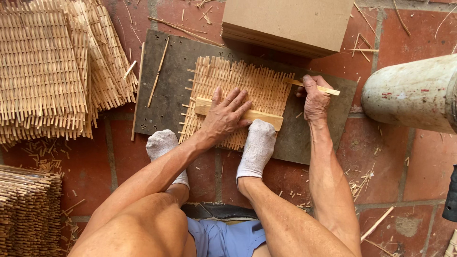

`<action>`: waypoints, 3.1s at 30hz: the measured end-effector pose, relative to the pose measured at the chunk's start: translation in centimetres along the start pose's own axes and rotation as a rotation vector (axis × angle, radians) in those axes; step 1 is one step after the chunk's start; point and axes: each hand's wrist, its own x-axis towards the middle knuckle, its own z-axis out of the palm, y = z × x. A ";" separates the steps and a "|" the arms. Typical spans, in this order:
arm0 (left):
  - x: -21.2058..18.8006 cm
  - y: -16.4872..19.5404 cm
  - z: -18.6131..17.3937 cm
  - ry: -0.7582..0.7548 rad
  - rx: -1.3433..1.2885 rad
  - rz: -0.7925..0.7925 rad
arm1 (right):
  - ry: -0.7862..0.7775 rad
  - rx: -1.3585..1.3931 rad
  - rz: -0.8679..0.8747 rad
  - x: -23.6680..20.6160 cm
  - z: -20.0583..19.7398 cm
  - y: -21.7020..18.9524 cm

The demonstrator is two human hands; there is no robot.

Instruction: The person applies white adhesive to a cardboard sheet using a roller, then places a woven bamboo mat on top. They press the mat with a wooden block and trim excess bamboo strips with a small tool. The process is repeated for multiple mats, which are stacked as they are completed.

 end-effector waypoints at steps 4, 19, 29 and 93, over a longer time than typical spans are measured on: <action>0.1 0.1 -0.3 0.020 -0.012 0.000 | 0.092 0.043 -0.092 -0.5 1.3 -0.9; 0.2 -0.1 -0.9 0.030 0.002 0.001 | -0.036 0.025 -0.045 -1.0 3.8 -2.4; 0.2 -0.2 -0.9 0.040 -0.003 -0.006 | -0.083 -0.183 0.000 -1.9 7.8 -2.0; 0.5 -0.9 -1.5 0.092 -0.023 -0.004 | -0.282 -0.208 -0.015 -0.9 13.3 -3.5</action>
